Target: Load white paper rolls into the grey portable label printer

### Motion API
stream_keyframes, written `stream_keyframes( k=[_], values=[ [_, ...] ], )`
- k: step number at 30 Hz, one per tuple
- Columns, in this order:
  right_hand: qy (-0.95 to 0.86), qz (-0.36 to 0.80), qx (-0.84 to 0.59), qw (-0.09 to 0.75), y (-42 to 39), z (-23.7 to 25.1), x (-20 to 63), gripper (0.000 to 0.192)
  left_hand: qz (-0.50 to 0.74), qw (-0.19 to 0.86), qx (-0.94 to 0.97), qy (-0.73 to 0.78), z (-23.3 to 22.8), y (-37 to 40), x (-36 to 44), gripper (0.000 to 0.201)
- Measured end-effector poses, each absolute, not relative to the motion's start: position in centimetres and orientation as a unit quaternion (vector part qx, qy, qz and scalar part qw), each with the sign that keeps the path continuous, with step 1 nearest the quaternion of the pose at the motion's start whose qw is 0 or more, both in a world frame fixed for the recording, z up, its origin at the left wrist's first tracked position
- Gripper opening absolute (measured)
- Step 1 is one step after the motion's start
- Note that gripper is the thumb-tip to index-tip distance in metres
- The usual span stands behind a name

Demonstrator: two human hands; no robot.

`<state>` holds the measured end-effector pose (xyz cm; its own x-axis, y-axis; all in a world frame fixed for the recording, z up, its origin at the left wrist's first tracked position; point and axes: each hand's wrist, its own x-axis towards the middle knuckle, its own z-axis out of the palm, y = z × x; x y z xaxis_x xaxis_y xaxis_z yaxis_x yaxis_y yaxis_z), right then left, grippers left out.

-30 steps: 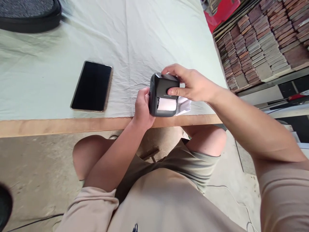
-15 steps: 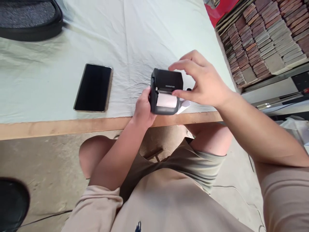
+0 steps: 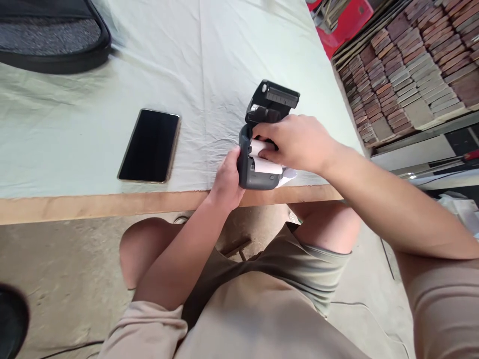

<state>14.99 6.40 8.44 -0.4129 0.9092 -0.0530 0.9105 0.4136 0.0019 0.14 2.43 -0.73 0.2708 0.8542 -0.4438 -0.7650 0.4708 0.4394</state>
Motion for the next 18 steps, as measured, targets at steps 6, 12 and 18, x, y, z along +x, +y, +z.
stream_keyframes(
  k=[6,12,18],
  values=[
    [0.780,-0.240,0.552,-0.169,4.3,11.2,17.5,0.048,0.488,0.798,0.051,0.351,0.2,2.2,-0.3,0.031],
    [0.483,-0.321,0.641,-0.503,1.2,6.9,25.5,0.035,0.489,0.798,0.036,0.351,0.2,2.3,-0.5,0.034],
    [0.460,-0.286,0.690,-0.479,0.3,0.0,28.0,0.049,0.507,0.794,0.058,0.331,-0.3,2.6,-0.2,0.040]
  ],
)
